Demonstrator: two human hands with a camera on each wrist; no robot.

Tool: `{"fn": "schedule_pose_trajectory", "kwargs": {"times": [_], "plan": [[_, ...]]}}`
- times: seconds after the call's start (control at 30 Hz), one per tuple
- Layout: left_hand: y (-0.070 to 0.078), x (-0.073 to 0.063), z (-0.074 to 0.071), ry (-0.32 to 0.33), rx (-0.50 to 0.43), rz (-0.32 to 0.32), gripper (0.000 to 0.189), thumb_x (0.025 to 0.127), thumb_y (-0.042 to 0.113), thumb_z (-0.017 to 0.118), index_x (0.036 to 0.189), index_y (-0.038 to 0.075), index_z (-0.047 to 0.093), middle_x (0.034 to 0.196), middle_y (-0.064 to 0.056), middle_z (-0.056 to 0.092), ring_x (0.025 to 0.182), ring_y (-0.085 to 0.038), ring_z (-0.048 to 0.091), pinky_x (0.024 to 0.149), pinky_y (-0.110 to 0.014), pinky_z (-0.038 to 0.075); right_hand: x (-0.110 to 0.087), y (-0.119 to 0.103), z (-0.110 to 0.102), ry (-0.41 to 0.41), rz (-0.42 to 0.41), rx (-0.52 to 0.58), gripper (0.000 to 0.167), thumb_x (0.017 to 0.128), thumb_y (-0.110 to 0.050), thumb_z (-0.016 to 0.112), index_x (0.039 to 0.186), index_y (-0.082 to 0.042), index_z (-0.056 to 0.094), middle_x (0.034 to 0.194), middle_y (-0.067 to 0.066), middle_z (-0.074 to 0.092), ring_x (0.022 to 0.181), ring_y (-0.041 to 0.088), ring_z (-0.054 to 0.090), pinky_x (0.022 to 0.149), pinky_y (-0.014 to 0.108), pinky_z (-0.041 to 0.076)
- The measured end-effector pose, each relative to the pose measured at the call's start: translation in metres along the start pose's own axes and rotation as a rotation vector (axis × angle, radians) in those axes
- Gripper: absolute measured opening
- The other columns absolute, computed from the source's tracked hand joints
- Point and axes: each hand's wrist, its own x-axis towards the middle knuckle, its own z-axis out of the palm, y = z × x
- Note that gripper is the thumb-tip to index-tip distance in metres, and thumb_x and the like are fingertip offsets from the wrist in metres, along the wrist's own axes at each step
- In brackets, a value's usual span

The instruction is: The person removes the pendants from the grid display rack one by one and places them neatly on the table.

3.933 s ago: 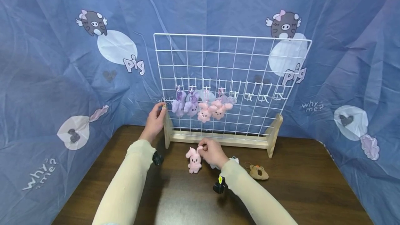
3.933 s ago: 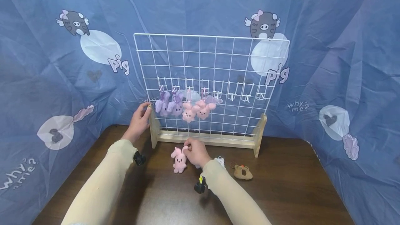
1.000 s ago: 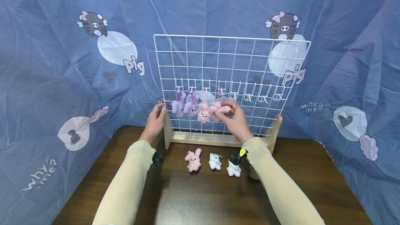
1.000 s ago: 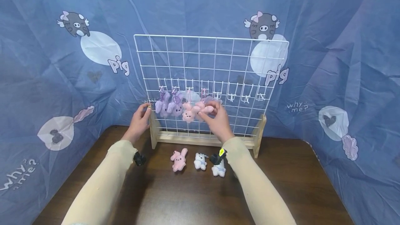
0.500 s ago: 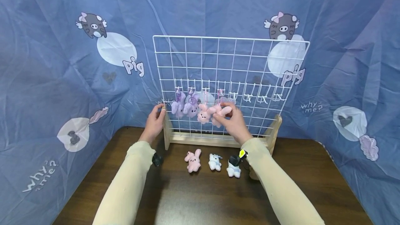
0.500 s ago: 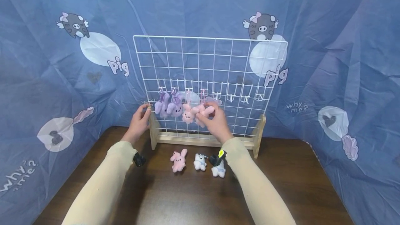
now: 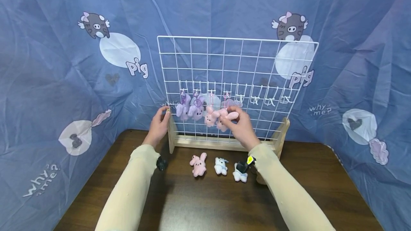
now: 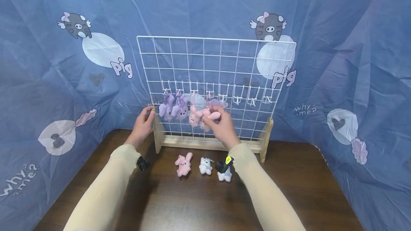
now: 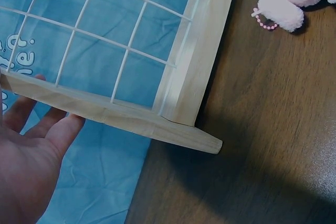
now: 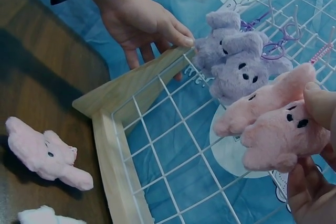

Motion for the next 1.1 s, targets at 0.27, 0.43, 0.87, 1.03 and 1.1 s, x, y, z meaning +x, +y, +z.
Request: {"fn": "schedule_pose_trajectory", "kwargs": {"times": [0.27,0.43,0.87,1.03,1.1], "plan": [[-0.001,0.000,0.000,0.000,-0.002,-0.004,0.045,0.114,0.035,0.044,0.154,0.012,0.044,0.150,-0.025,0.053,0.139,-0.039,0.050,0.114,-0.059,0.040,-0.004,-0.006,-0.001,-0.014,-0.025,0.028,0.040,0.098,-0.011,0.075,0.134,0.000,0.060,0.127,0.020,0.064,0.107,0.027,0.064,0.080,0.027,0.059],[0.000,0.000,0.000,0.005,-0.008,-0.001,0.045,0.114,0.034,0.045,0.153,0.011,0.045,0.150,-0.025,0.054,0.139,-0.039,0.050,0.114,-0.059,0.040,-0.005,-0.015,-0.003,-0.023,-0.035,0.046,0.040,0.099,-0.008,0.074,0.134,0.001,0.059,0.127,0.021,0.065,0.109,0.028,0.066,0.083,0.028,0.060],[-0.002,0.001,0.000,0.008,-0.004,0.006,0.045,0.114,0.034,0.045,0.153,0.012,0.045,0.148,-0.025,0.055,0.137,-0.039,0.051,0.112,-0.059,0.041,-0.012,-0.033,-0.006,-0.035,-0.115,0.145,0.042,0.098,-0.003,0.073,0.137,0.004,0.058,0.128,0.024,0.063,0.100,0.019,0.067,0.082,0.025,0.058],[-0.002,0.002,0.001,0.012,-0.002,0.011,0.044,0.114,0.034,0.045,0.153,0.012,0.045,0.146,-0.025,0.056,0.135,-0.039,0.052,0.111,-0.059,0.041,-0.014,-0.041,-0.007,-0.040,-0.114,0.164,0.043,0.098,-0.003,0.073,0.138,0.003,0.058,0.132,0.022,0.062,0.103,0.019,0.067,0.084,0.027,0.060],[-0.002,0.002,0.001,0.011,-0.005,0.010,0.044,0.114,0.033,0.045,0.152,0.011,0.045,0.146,-0.025,0.056,0.135,-0.039,0.052,0.111,-0.058,0.041,-0.016,-0.045,-0.008,-0.041,-0.108,0.161,0.043,0.098,-0.004,0.073,0.138,0.002,0.058,0.132,0.022,0.062,0.103,0.020,0.067,0.084,0.028,0.060]]}}
